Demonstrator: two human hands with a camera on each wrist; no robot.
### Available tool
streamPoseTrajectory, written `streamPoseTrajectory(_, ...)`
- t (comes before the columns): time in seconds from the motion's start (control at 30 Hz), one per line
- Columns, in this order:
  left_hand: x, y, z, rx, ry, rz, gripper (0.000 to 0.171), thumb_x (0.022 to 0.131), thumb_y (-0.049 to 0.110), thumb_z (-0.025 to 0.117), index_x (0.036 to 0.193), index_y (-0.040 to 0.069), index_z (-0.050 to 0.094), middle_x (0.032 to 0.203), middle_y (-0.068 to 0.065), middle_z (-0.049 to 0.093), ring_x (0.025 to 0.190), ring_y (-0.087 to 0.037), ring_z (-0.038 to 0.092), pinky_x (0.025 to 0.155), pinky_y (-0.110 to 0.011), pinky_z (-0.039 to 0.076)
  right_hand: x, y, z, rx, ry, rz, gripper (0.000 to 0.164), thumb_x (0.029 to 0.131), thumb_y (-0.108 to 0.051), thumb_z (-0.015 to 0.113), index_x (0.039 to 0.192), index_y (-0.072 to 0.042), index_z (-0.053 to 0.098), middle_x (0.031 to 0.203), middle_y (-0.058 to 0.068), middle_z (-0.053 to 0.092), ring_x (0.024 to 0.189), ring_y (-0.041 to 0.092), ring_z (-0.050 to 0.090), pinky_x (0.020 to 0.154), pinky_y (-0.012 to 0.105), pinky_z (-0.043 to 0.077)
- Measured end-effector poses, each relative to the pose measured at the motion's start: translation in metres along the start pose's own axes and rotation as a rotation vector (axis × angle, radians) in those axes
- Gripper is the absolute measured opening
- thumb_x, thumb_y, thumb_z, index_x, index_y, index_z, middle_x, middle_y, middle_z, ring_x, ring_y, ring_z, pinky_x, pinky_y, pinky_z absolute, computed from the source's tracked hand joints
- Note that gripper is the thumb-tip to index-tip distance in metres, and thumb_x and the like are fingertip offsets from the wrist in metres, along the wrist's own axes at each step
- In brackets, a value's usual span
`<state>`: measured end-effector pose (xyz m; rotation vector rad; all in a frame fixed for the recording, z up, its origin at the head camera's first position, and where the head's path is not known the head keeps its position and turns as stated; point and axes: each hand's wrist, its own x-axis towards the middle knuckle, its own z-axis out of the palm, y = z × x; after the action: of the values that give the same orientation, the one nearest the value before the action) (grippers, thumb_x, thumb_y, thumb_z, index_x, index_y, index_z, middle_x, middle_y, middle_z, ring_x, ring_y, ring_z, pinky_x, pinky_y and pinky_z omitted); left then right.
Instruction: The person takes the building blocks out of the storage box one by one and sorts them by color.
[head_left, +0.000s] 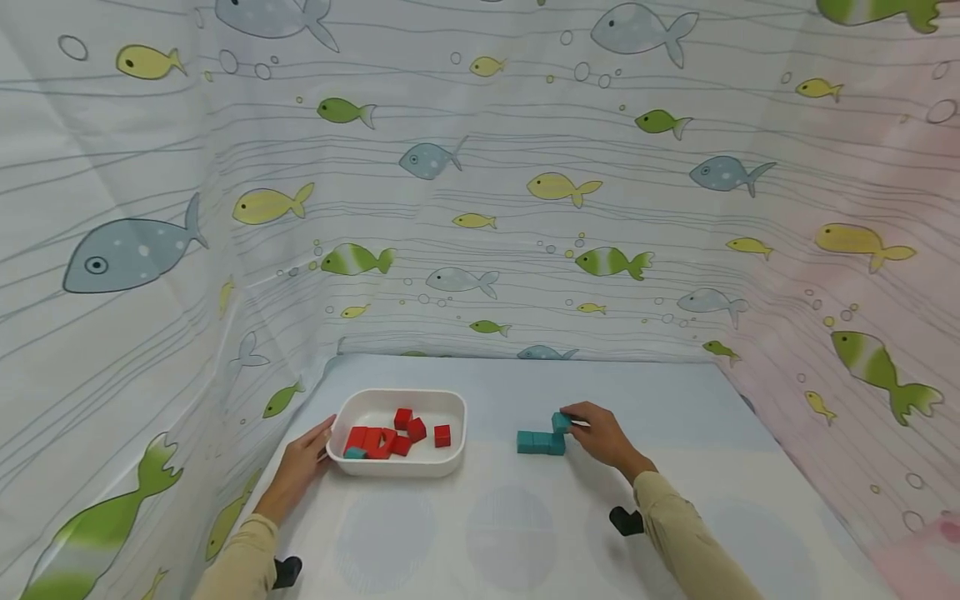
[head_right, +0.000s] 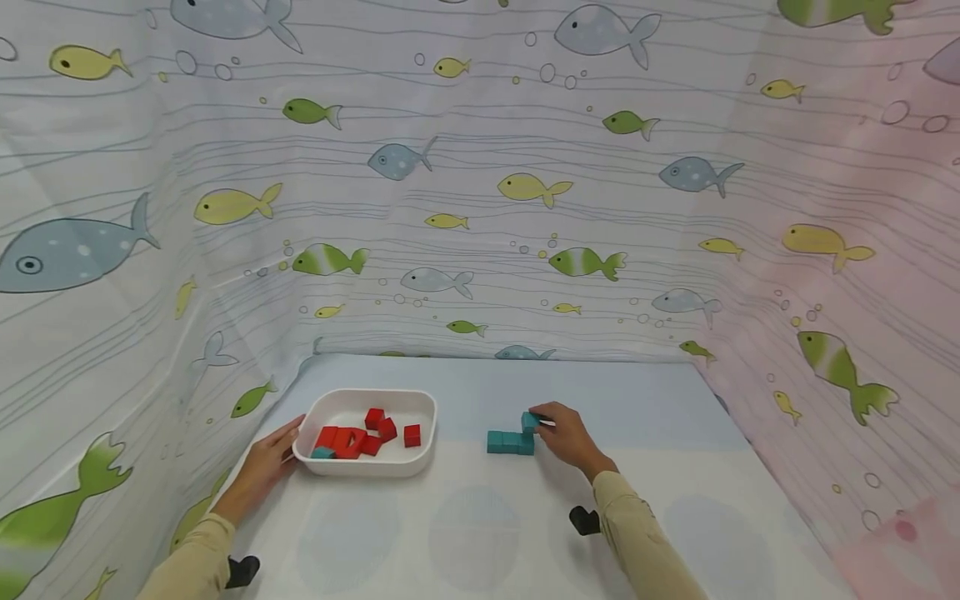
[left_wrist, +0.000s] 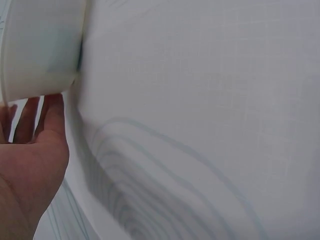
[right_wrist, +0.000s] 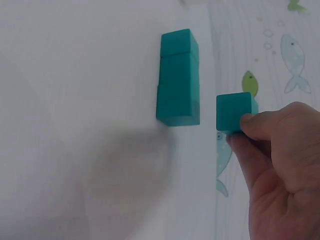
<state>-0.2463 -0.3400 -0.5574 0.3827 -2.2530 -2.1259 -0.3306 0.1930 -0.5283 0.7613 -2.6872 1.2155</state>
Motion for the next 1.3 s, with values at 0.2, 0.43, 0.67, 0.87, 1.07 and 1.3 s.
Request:
streamPoseTrajectory(0.2, -0.001, 0.001, -0.003, -0.006, -0.016, 0.006, 0.051, 0.107, 0.026, 0.039, 0.154, 0.01, 0.027, 0.16, -0.012, 0.019, 0.143, -0.032, 0.026, 0.108, -0.042, 0.035, -0.013, 0.017, -0.005, -0.015, 0.019, 0.011, 0.032, 0.09, 0.003, 0.065, 0.122, 0.001, 0.064, 0.118, 0.012, 0.064, 0.111, 0.028, 0.062, 0.091, 0.037, 0.055)
streamPoseTrajectory(0.43, -0.001, 0.001, -0.002, -0.003, 0.003, 0.003, 0.052, 0.107, 0.028, 0.04, 0.154, 0.01, 0.027, 0.16, -0.012, 0.019, 0.143, -0.033, 0.026, 0.108, -0.043, 0.035, -0.018, 0.031, 0.0, -0.003, -0.01, 0.018, 0.033, 0.09, 0.004, 0.065, 0.122, 0.001, 0.063, 0.119, 0.012, 0.064, 0.112, 0.028, 0.062, 0.091, 0.035, 0.054)
streamPoseTrajectory(0.67, -0.003, 0.002, 0.0, -0.021, -0.003, -0.007, 0.05, 0.107, 0.025, 0.039, 0.154, 0.011, 0.027, 0.16, -0.012, 0.018, 0.143, -0.033, 0.025, 0.108, -0.043, 0.035, -0.022, 0.037, 0.007, 0.003, -0.016, 0.04, 0.034, 0.089, 0.004, 0.066, 0.122, 0.001, 0.063, 0.12, 0.012, 0.063, 0.112, 0.028, 0.061, 0.092, 0.035, 0.054)
streamPoseTrajectory(0.87, -0.004, 0.002, 0.0, 0.004, 0.004, -0.015, 0.051, 0.107, 0.026, 0.038, 0.154, 0.012, 0.027, 0.161, -0.012, 0.017, 0.143, -0.034, 0.024, 0.109, -0.044, 0.034, -0.024, 0.039, 0.011, 0.003, -0.017, 0.063, 0.034, 0.088, 0.003, 0.068, 0.121, 0.0, 0.064, 0.119, 0.01, 0.064, 0.112, 0.027, 0.062, 0.091, 0.034, 0.055)
streamPoseTrajectory(1.07, -0.004, 0.003, 0.002, 0.022, 0.002, -0.015, 0.051, 0.107, 0.028, 0.037, 0.155, 0.013, 0.026, 0.161, -0.011, 0.016, 0.144, -0.033, 0.022, 0.11, -0.046, 0.032, -0.025, 0.038, 0.014, 0.019, -0.012, 0.096, 0.033, 0.087, 0.004, 0.068, 0.12, 0.0, 0.065, 0.119, 0.011, 0.064, 0.112, 0.027, 0.062, 0.091, 0.033, 0.055)
streamPoseTrajectory(1.3, -0.002, 0.003, 0.003, 0.018, 0.005, -0.019, 0.051, 0.107, 0.029, 0.038, 0.155, 0.013, 0.027, 0.161, -0.01, 0.017, 0.144, -0.033, 0.023, 0.11, -0.045, 0.033, -0.026, 0.037, 0.017, 0.022, -0.004, 0.12, 0.034, 0.088, 0.004, 0.068, 0.121, 0.001, 0.064, 0.12, 0.011, 0.064, 0.112, 0.027, 0.062, 0.091, 0.034, 0.055)
